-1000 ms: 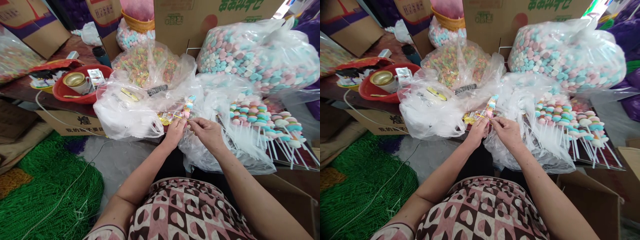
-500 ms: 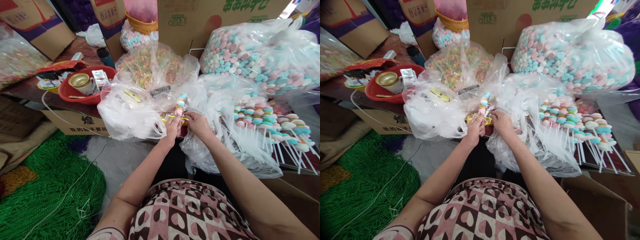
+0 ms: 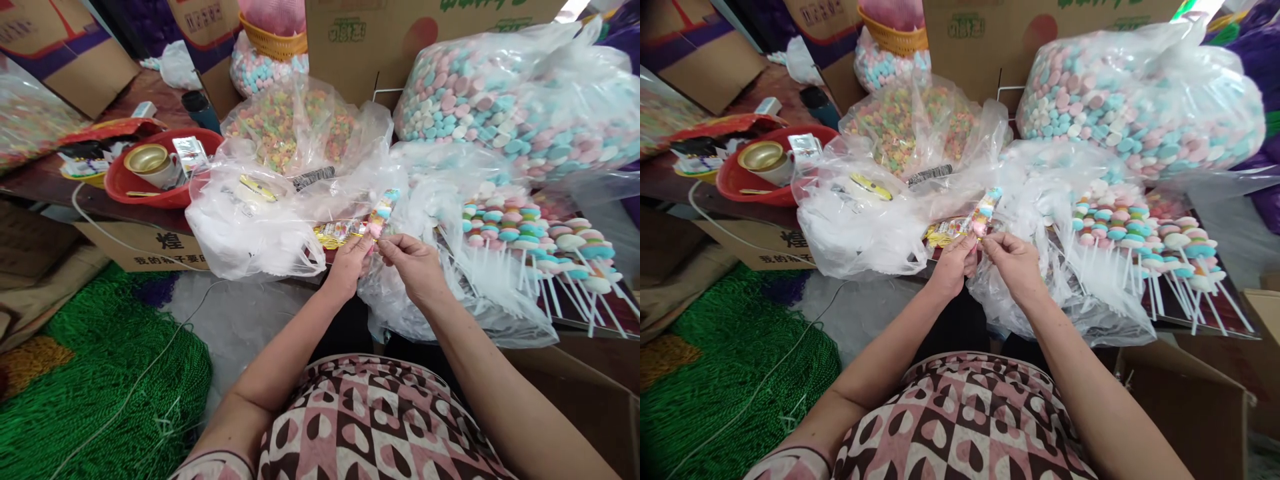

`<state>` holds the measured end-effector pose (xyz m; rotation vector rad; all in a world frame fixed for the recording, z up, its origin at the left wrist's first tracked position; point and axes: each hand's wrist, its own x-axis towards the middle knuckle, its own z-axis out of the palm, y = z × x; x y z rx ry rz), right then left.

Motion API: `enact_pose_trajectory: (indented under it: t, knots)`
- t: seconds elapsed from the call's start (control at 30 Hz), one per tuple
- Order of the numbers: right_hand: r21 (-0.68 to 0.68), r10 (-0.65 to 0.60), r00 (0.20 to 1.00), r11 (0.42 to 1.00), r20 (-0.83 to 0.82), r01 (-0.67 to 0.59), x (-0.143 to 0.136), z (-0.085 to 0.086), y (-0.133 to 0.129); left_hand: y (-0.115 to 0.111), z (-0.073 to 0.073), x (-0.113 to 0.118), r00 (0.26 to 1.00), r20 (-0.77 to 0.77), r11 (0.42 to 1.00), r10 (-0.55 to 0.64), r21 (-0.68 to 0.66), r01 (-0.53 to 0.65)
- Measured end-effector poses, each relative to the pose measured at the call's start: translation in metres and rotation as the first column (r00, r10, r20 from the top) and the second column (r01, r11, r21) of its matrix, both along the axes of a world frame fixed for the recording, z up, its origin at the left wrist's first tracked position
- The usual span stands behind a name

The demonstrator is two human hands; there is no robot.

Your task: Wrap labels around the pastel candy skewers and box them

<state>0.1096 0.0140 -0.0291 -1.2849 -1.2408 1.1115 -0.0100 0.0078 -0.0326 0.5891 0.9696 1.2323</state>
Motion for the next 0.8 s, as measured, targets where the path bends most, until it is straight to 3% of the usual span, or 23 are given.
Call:
enact_pose_trajectory:
  t: [0.1,0.2,0.37,0.43,0.5,0.57,0.67,0.8]
  knots:
    - [-0.047,0.042,0.994,0.998,-0.106,-0.047,0.007,0.006,-0.008,-0.007,0.006,0.000,0.975,0.085,0.977,-0.204,0.074,0.198]
    - [-0.076,0.111,0.980,0.989,-0.163,-0.125,0.017,0.012,-0.015,-0.013,0.014,-0.004,0.928,0.105,0.934,-0.356,0.059,0.352]
    - [-0.087,0.312,0.912,0.934,-0.267,-0.346,0.039,0.017,-0.022,-0.022,0.025,-0.005,0.754,0.224,0.772,-0.618,-0.013,0.636]
    - [-0.085,0.409,0.856,0.887,-0.317,-0.455,0.045,0.015,-0.023,-0.024,0.027,-0.003,0.686,0.279,0.709,-0.671,-0.026,0.704]
    - [-0.056,0.455,0.821,0.863,-0.346,-0.502,0.049,0.012,-0.024,-0.026,0.026,0.001,0.652,0.322,0.684,-0.687,-0.018,0.730]
    - [-0.028,0.432,0.829,0.881,-0.356,-0.472,0.050,0.007,-0.023,-0.027,0.023,0.003,0.640,0.354,0.688,-0.681,0.010,0.726]
    - [-0.005,0.300,0.884,0.947,-0.359,-0.323,0.048,0.000,-0.021,-0.027,0.019,0.007,0.650,0.376,0.714,-0.661,0.047,0.699]
    - [0.057,0.103,0.955,0.994,-0.278,-0.091,0.040,-0.005,-0.020,-0.028,0.020,0.016,0.783,0.313,0.828,-0.538,0.024,0.560]
